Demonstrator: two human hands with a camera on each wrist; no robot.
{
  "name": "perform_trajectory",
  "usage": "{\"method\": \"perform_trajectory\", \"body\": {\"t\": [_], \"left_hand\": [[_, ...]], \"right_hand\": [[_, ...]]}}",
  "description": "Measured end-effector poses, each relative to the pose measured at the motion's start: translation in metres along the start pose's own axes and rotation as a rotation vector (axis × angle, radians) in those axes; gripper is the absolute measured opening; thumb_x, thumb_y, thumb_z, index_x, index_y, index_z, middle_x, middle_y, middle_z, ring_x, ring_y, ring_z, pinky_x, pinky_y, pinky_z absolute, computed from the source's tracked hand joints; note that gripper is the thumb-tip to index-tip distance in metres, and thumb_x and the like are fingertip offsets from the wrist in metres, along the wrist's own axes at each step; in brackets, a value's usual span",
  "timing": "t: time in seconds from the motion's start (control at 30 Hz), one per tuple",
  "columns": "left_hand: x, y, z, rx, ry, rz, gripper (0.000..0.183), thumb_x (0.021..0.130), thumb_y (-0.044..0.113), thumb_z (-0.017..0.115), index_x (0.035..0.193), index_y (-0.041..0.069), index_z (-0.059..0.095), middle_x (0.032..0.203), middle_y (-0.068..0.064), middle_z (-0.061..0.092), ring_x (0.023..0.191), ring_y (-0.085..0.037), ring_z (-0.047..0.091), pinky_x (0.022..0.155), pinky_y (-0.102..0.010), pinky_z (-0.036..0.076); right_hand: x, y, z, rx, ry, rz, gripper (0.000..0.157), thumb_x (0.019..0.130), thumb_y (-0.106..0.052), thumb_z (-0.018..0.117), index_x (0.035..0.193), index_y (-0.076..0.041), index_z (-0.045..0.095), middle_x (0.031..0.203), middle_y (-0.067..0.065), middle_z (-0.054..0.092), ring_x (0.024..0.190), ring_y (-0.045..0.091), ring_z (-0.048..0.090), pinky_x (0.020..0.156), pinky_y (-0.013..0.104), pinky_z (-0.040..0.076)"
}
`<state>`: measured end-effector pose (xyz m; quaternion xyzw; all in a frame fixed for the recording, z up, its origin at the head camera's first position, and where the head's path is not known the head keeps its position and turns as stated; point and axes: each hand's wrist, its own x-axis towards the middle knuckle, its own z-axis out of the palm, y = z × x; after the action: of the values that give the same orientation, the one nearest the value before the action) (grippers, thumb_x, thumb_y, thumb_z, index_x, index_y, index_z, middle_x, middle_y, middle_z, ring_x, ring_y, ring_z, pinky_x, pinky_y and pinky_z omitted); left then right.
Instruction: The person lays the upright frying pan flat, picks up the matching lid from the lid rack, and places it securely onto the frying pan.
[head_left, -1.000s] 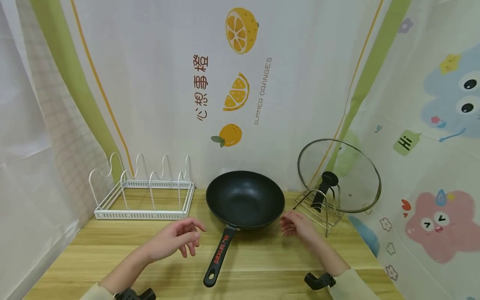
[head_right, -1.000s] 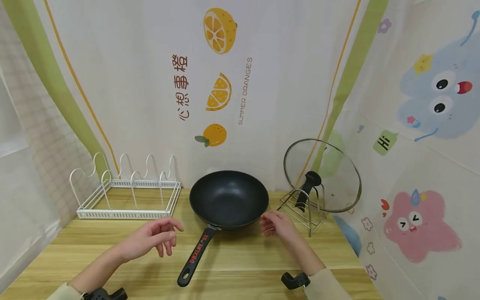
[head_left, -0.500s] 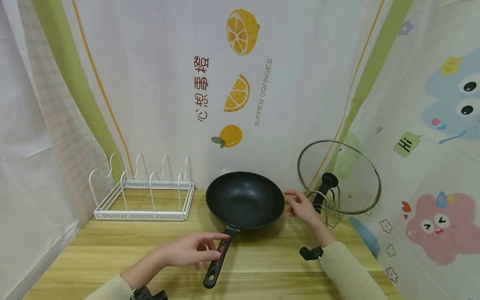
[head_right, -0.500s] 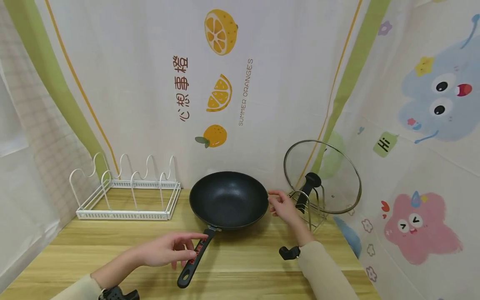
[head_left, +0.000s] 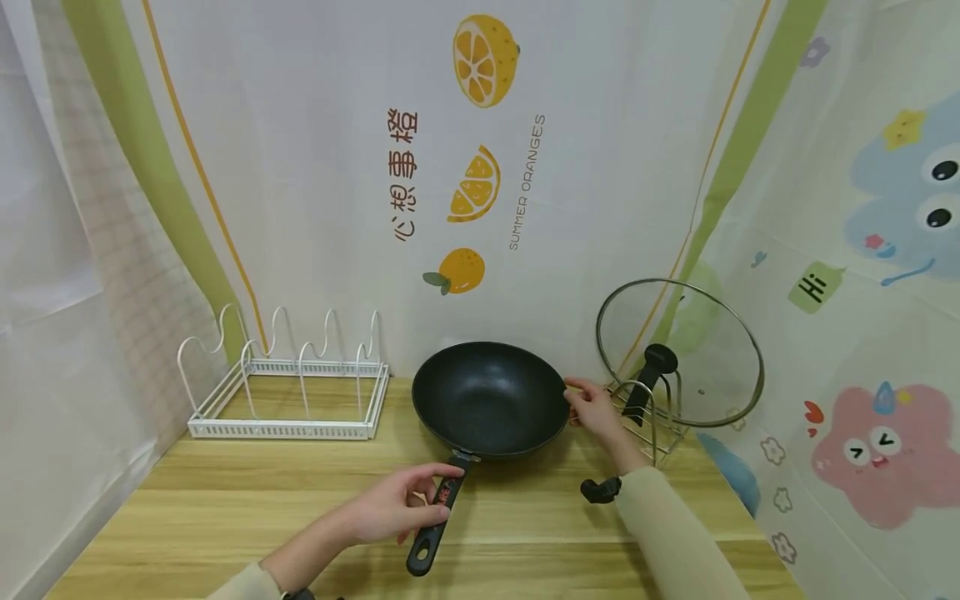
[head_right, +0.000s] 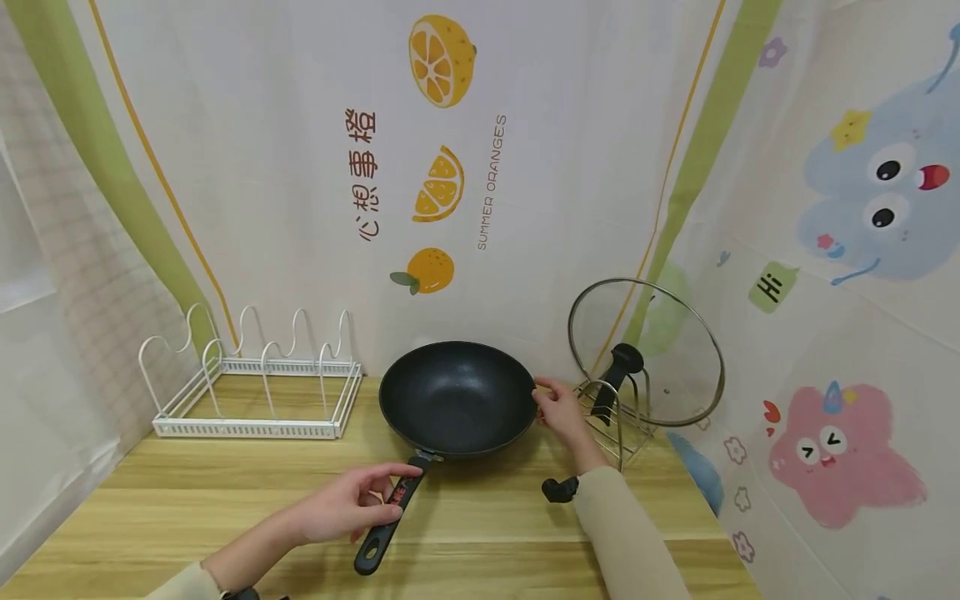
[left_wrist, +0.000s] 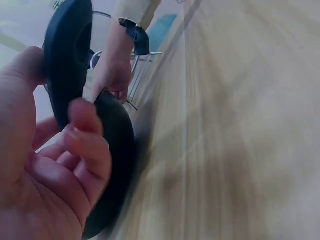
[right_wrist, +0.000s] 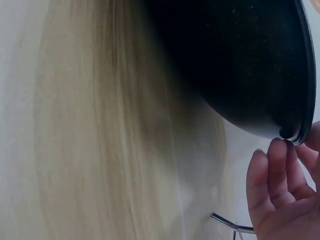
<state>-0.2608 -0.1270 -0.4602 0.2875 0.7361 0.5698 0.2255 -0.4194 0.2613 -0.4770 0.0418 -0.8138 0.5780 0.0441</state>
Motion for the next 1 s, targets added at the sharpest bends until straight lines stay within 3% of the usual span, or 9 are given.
{"method": "perform_trajectory", "body": {"t": [0.13,0.43,0.63,1.0], "left_hand": [[0.002,-0.004,0.007,-0.069,0.057,-0.012,0.054,0.095,0.014,0.07,0.146,0.013,0.052,0.09,-0.004,0.058,0.05,-0.009,0.048,0.046,-0.022,0.042],[0.0,-0.007,0.009,-0.116,0.119,-0.012,0.057,0.094,0.011,0.07,0.149,0.01,0.051,0.09,-0.003,0.058,0.068,-0.009,0.058,0.059,-0.022,0.05],[-0.002,-0.008,0.004,-0.075,0.116,-0.015,0.056,0.095,0.014,0.069,0.149,0.011,0.052,0.092,-0.003,0.059,0.076,-0.009,0.059,0.065,-0.024,0.052],[-0.007,-0.011,-0.006,-0.014,0.115,-0.021,0.054,0.094,0.016,0.069,0.146,0.018,0.056,0.093,-0.005,0.059,0.082,-0.014,0.061,0.071,-0.028,0.055]], "right_hand": [[0.0,-0.001,0.001,0.004,0.018,0.007,0.044,0.103,-0.013,0.059,0.144,-0.001,0.054,0.07,0.002,0.057,0.063,0.022,0.06,0.065,0.042,0.057],[0.002,-0.002,0.0,0.115,0.009,0.065,0.049,0.103,-0.015,0.059,0.148,0.001,0.05,0.066,-0.002,0.055,0.061,0.012,0.056,0.064,0.034,0.056],[-0.012,-0.019,0.0,0.147,-0.007,0.076,0.048,0.103,-0.01,0.058,0.147,0.004,0.049,0.071,0.004,0.057,0.061,0.012,0.056,0.06,0.028,0.055],[-0.012,0.003,0.006,0.137,0.077,0.083,0.045,0.102,-0.018,0.061,0.145,-0.004,0.056,0.073,-0.003,0.058,0.062,0.012,0.056,0.067,0.036,0.056]]}}
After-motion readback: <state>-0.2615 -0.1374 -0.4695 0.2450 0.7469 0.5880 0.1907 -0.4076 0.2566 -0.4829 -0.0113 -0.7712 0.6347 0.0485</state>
